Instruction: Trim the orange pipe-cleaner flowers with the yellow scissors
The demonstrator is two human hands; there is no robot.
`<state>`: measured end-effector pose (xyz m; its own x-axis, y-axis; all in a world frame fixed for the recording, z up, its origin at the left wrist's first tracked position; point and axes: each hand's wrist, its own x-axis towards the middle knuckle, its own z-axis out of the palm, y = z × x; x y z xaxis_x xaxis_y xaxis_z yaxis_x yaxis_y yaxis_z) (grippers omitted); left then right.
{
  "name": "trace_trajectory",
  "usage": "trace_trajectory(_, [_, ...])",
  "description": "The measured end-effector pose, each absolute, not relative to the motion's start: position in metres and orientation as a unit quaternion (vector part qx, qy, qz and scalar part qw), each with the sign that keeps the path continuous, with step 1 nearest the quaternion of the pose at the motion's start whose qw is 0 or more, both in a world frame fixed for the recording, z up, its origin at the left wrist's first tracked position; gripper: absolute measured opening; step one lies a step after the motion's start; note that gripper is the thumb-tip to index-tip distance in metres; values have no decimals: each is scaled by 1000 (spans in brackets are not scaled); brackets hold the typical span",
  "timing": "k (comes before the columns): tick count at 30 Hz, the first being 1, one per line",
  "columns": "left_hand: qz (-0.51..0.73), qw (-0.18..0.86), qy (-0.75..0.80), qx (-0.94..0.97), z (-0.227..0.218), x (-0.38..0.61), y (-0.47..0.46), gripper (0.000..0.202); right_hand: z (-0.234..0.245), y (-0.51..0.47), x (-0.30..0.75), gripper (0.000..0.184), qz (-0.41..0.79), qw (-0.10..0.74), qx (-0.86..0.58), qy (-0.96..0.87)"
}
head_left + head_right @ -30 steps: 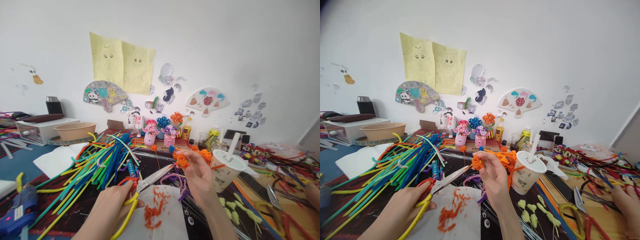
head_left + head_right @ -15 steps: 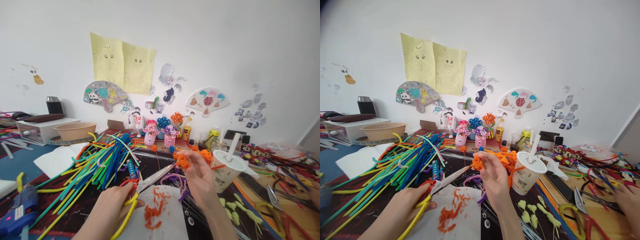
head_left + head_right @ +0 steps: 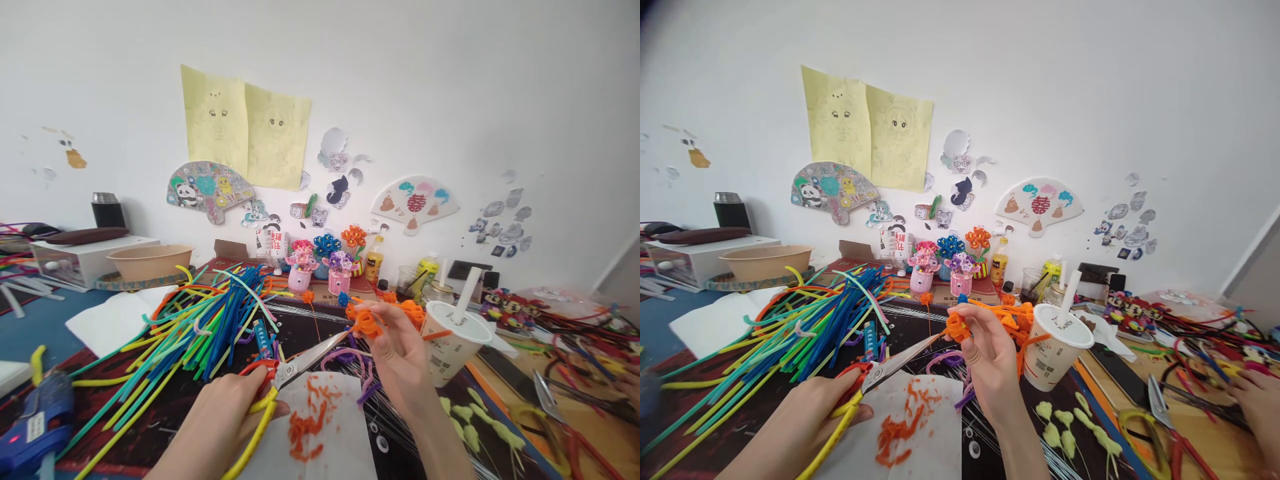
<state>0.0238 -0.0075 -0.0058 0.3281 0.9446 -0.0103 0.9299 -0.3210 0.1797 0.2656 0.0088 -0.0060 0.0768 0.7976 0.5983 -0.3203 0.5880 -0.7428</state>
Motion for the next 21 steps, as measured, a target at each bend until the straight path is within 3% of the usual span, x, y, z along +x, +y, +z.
trace_trajectory(7, [67,106,574,809,-11,20,-5,29,-6,9,266,24,397,699,-217,-553])
trace_trajectory(15, [141,137,595,779,-5,23,-7,10,-4,8,266,23,396,698,-224,-553])
trace_trajectory(21, [117,138,587,789,-2,24,-8,16,-4,7,265,23,391,695,-215,-564])
